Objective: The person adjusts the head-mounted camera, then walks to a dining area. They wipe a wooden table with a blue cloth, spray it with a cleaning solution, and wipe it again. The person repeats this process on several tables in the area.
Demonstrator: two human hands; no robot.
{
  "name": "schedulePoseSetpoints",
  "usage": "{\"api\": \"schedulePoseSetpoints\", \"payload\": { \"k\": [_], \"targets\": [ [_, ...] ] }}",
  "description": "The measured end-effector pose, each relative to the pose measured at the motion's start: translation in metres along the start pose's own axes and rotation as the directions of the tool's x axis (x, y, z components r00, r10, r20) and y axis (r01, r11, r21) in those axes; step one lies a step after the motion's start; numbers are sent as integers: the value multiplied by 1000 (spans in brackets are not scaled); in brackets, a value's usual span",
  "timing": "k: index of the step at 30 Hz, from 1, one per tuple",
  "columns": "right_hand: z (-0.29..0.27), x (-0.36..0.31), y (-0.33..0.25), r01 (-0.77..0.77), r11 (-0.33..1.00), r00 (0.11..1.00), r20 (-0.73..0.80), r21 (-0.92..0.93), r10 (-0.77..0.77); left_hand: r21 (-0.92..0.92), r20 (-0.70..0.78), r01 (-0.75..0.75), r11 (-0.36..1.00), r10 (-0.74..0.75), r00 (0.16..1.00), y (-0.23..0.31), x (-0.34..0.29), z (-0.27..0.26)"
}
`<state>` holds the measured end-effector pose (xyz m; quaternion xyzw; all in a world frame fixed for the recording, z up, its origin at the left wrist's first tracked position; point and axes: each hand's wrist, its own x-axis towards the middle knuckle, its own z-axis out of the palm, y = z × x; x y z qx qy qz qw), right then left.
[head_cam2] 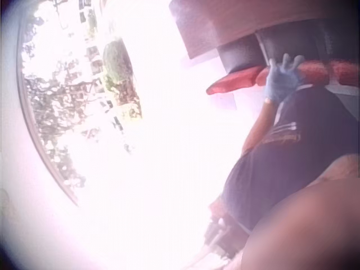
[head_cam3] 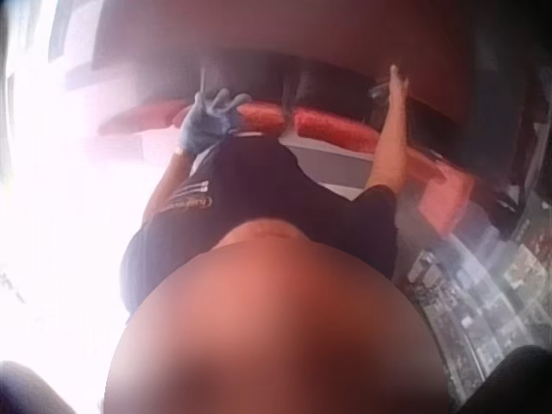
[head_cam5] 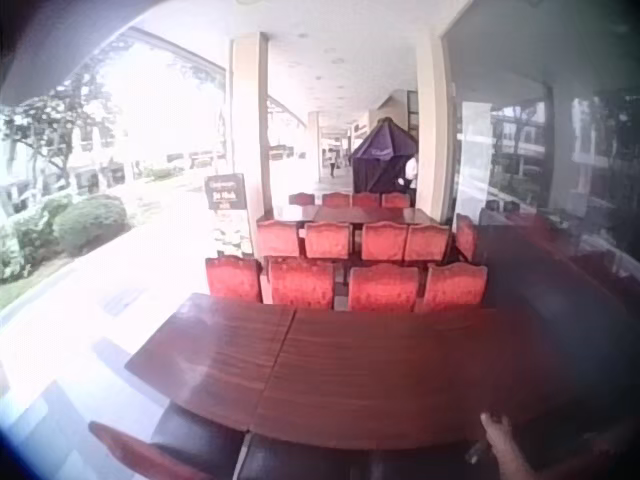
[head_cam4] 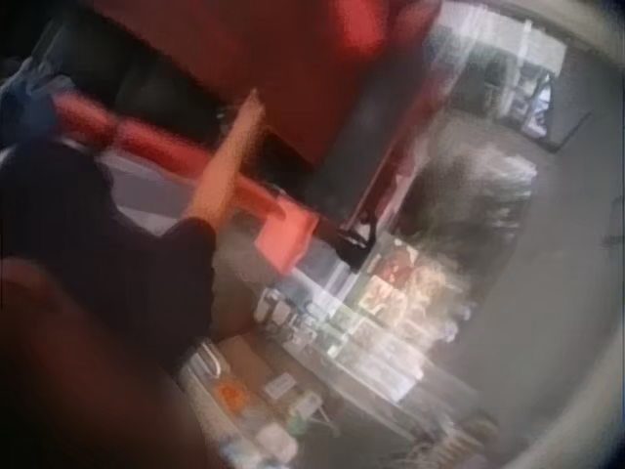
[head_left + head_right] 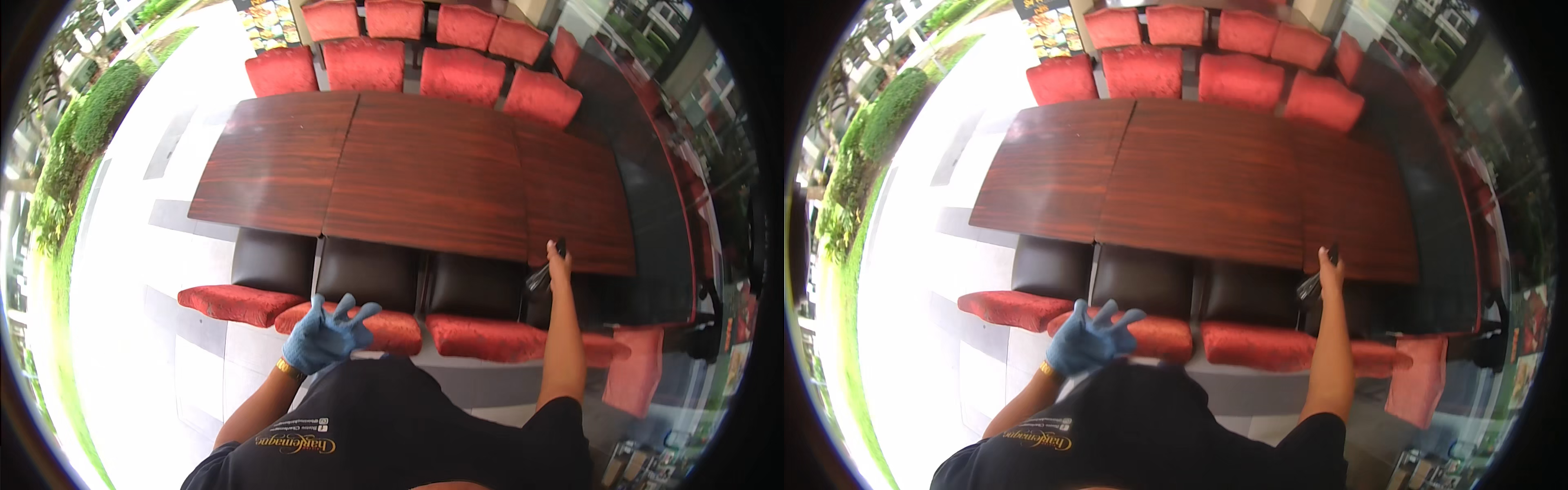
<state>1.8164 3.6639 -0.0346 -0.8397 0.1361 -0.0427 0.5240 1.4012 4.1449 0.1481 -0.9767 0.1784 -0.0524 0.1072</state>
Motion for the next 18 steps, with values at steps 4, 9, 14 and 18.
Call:
{"api": "schedulePoseSetpoints", "payload": {
  "k": [4, 9, 14, 18],
  "targets": [
    [116, -57, -13, -13, 997, 972, 234, 70, -4, -19, -13, 93, 996, -93, 996, -11, -24, -5],
    [270, -178, -71, 87, 990, 839, 527, 114, -135, -92, 132, 208, 974, -196, 972, -31, -95, -1],
    [401, -312, -138, 252, 954, 686, 665, 163, -295, -167, 50, 355, 920, -352, 935, -69, -213, 13],
    [500, -406, -173, 108, 985, 678, 715, 137, -174, -137, 38, 521, 843, -521, 853, -110, -333, 9]
  ]
}}
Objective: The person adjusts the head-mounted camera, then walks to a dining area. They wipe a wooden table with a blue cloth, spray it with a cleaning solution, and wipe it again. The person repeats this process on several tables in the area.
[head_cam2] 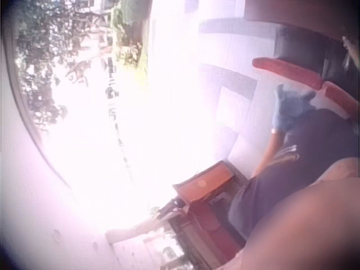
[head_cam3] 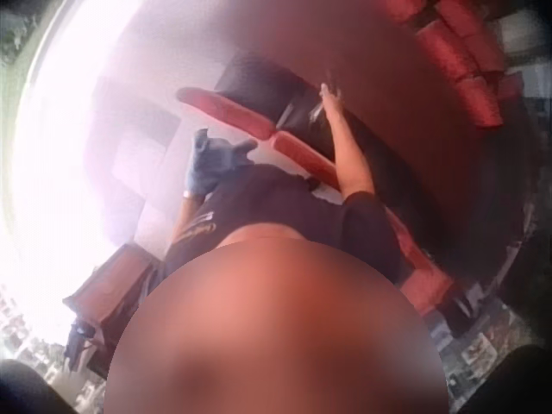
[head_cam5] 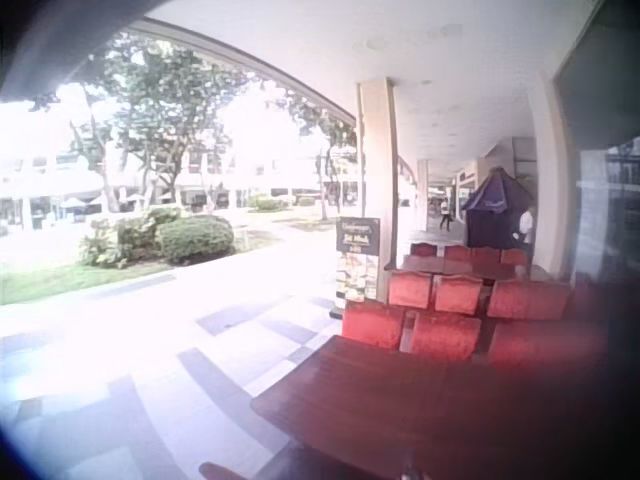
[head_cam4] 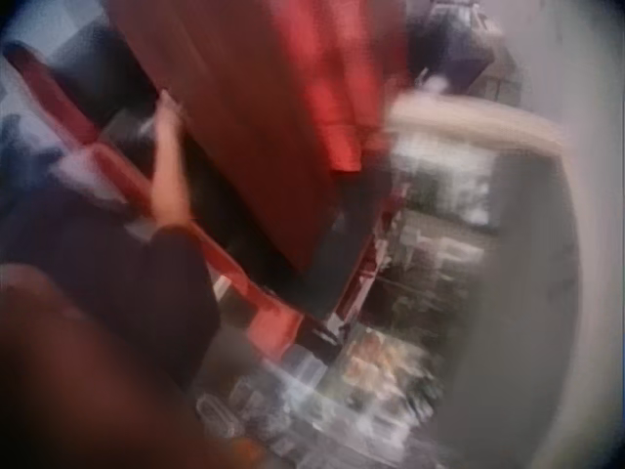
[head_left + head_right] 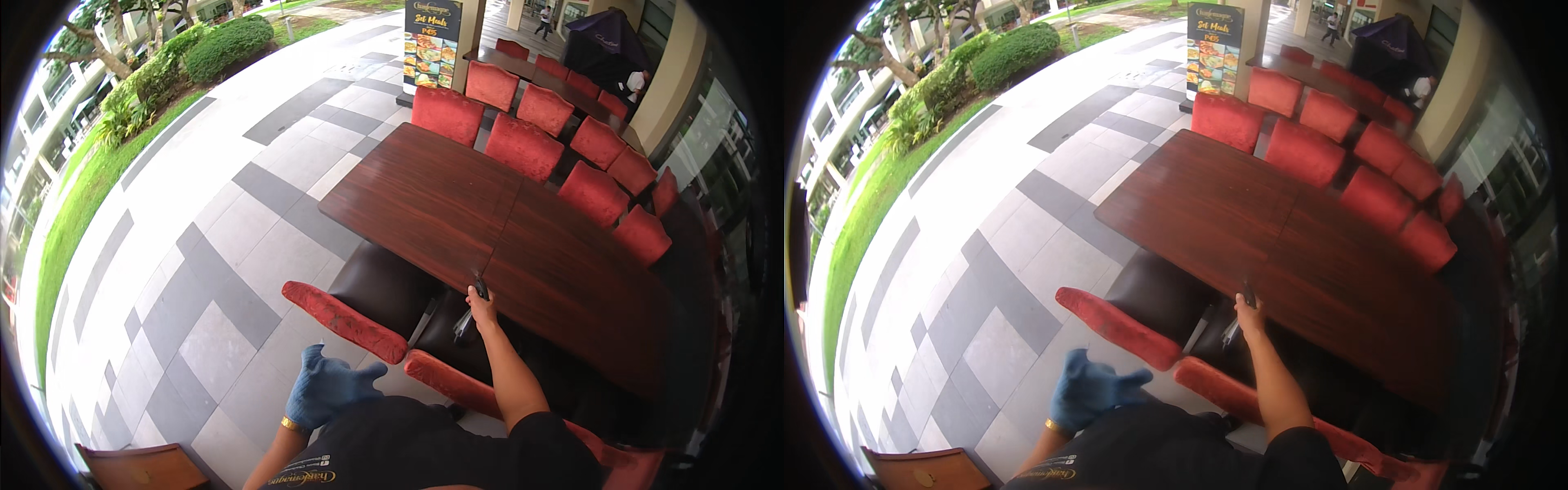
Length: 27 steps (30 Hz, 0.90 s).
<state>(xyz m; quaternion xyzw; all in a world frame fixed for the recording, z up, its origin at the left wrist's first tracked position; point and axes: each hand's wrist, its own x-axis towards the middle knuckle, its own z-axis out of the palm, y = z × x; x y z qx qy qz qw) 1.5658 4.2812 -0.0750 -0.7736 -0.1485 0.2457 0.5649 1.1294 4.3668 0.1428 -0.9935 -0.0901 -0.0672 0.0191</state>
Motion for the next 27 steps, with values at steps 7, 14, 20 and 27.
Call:
{"api": "schedulePoseSetpoints", "payload": {
  "k": [7, 14, 20, 27],
  "targets": [
    [192, 23, -32, 96, 995, 995, 3, 38, -96, 93, -9, 346, 934, -346, 938, -150, -121, -43],
    [293, 69, -40, 25, 1000, 948, -318, -5, -26, 111, -31, 393, 913, -392, 920, -299, -122, -40],
    [349, 63, -55, 45, 970, 972, -234, 241, 14, 117, 12, 360, 925, -364, 931, -416, -73, -23],
    [373, 1, -3, -94, 995, 942, -319, 46, 104, 31, 121, 165, 986, -168, 978, -537, -13, 61]
  ]
}}
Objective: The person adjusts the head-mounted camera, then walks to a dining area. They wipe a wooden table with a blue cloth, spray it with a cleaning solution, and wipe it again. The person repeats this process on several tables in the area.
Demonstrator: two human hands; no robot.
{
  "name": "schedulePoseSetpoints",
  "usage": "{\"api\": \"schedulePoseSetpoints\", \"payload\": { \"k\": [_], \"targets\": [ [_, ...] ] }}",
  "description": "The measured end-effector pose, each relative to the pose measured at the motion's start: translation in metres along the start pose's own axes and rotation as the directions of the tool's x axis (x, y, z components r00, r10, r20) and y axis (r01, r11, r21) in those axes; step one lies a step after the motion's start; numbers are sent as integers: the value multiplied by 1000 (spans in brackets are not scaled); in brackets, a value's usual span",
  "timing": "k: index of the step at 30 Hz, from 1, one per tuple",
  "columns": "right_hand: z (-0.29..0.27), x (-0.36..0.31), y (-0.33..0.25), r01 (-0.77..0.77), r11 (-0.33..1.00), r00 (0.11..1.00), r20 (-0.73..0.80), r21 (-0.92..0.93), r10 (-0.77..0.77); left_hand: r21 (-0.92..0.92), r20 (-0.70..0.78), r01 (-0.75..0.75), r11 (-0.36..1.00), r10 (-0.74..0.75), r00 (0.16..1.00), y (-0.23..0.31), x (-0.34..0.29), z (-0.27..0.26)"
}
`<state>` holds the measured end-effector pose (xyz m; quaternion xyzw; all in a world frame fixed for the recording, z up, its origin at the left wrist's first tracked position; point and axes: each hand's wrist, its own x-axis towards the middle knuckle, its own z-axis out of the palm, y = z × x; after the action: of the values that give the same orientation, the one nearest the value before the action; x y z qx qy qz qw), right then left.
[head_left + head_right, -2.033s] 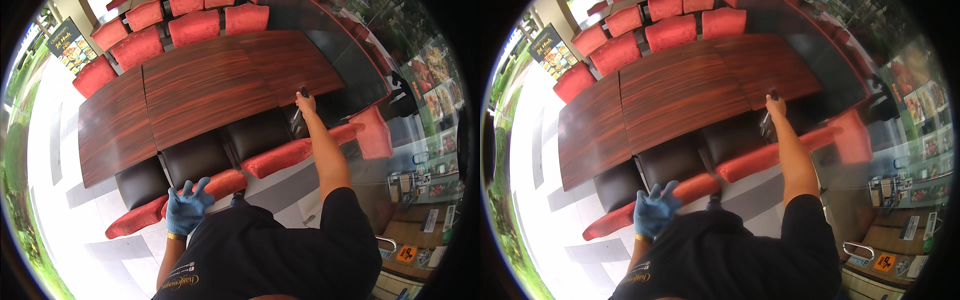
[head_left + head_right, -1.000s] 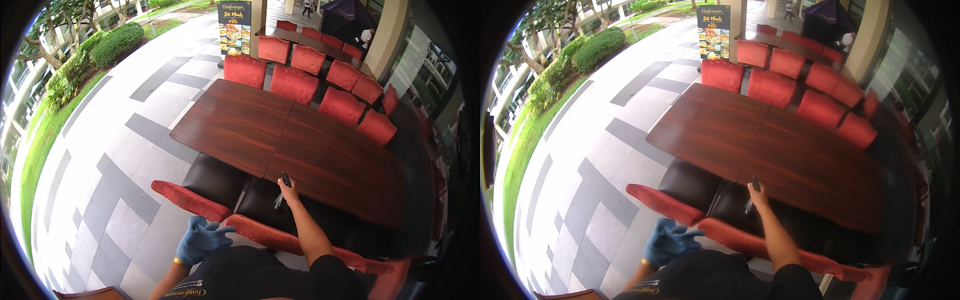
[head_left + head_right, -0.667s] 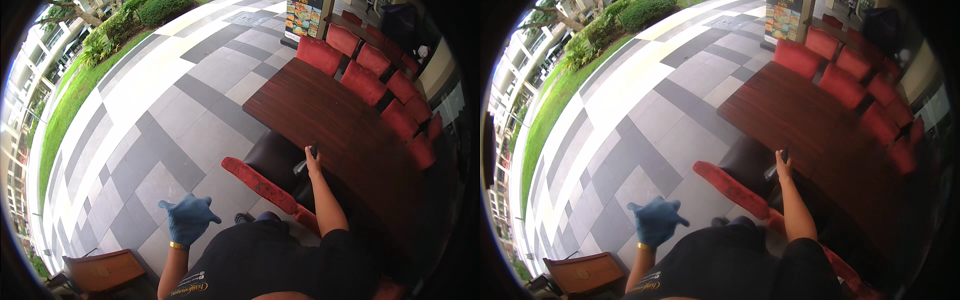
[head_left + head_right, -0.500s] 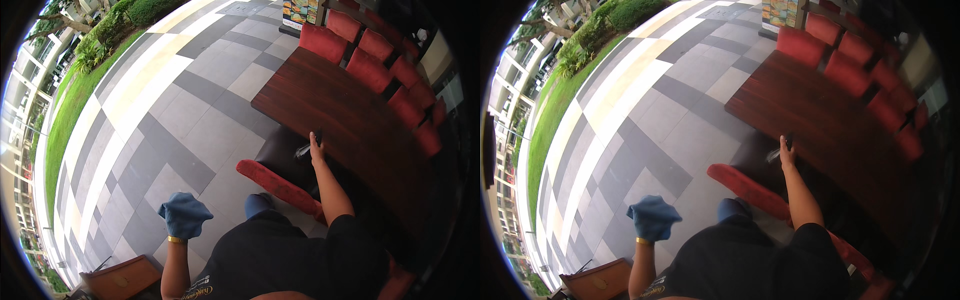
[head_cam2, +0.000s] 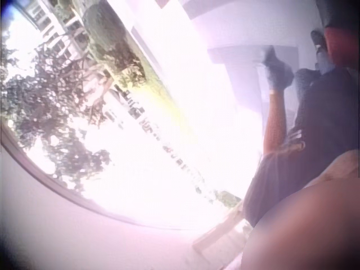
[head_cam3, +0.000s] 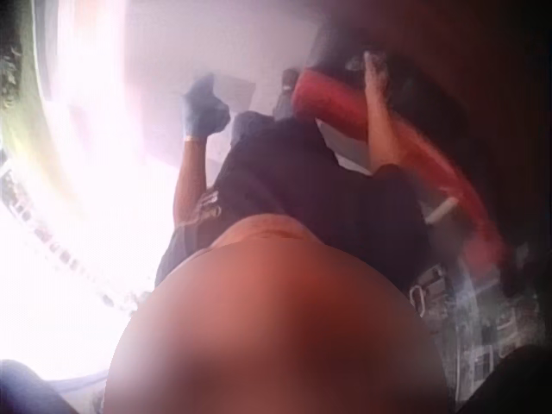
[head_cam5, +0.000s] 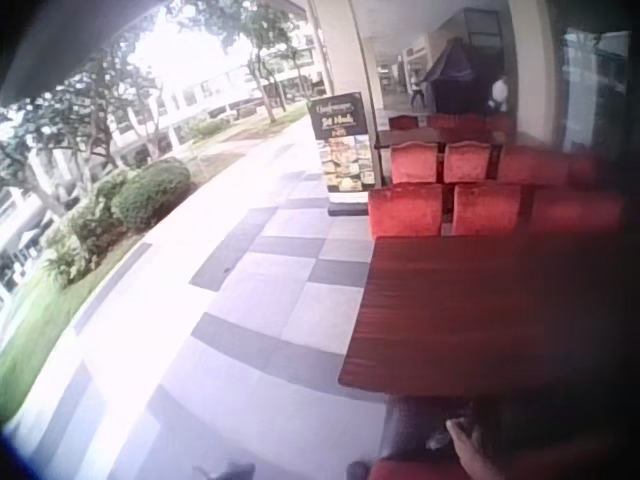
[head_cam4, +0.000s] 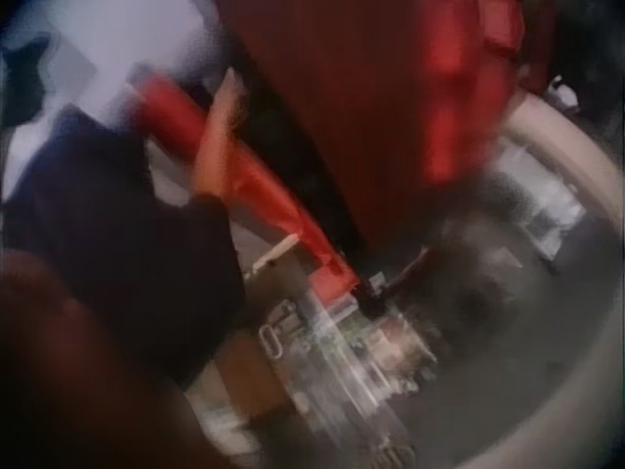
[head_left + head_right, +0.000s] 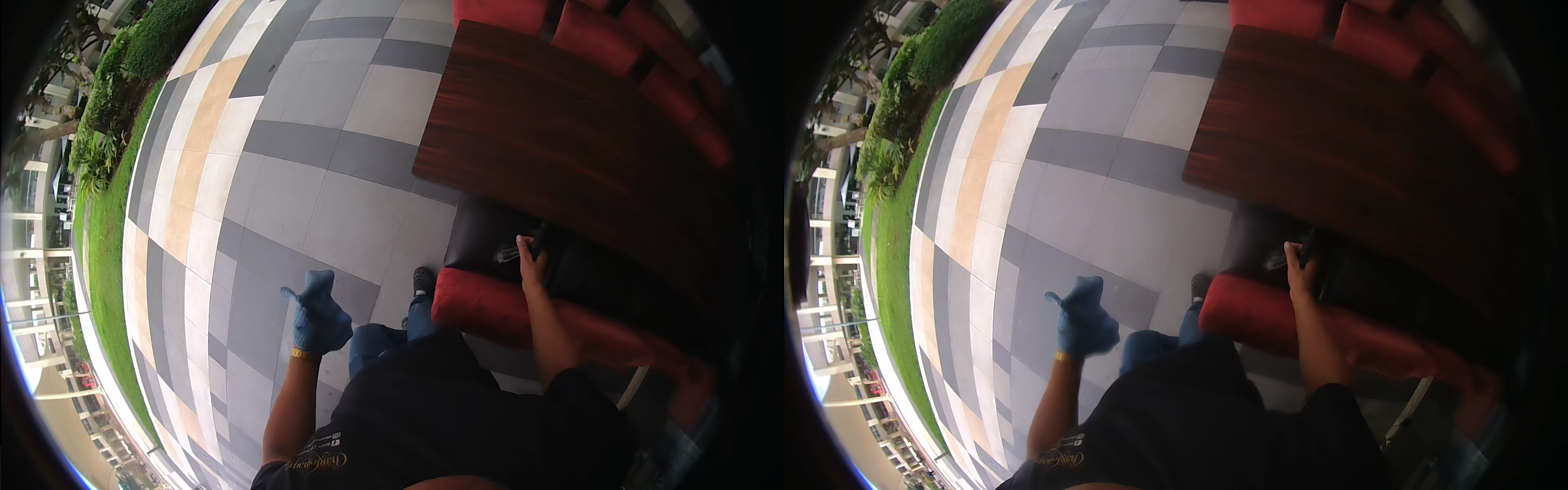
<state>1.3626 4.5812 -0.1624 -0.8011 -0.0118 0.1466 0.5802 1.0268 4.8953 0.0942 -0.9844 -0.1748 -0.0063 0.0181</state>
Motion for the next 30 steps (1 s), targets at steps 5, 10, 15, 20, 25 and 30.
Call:
{"api": "schedulePoseSetpoints", "payload": {
  "k": [5, 10, 15, 20, 25, 30],
  "targets": [
    [-30, -66, 13, -79, 978, 936, -322, 194, 140, -315, 17, -54, 948, 63, 998, -65, 87, 112],
    [-82, -131, 18, -255, 939, 722, -600, 231, 344, -637, 38, 26, 770, -2, 999, -87, 200, 315],
    [-63, -185, 33, -400, 907, 464, -824, 133, 326, -513, 368, 412, 753, -241, 898, 50, 344, 359],
    [-78, -224, 111, -633, 759, 369, -921, -150, 125, 121, 29, 313, 942, -318, 948, 65, 433, 409],
    [-26, -230, 69, -638, 753, 398, -906, -161, 144, -299, 182, 237, 924, -189, 965, 48, 585, 334],
    [-2, -199, 5, -701, 699, 345, -926, -145, 154, -191, 24, 162, 968, -161, 987, 30, 727, 369]
  ]
}}
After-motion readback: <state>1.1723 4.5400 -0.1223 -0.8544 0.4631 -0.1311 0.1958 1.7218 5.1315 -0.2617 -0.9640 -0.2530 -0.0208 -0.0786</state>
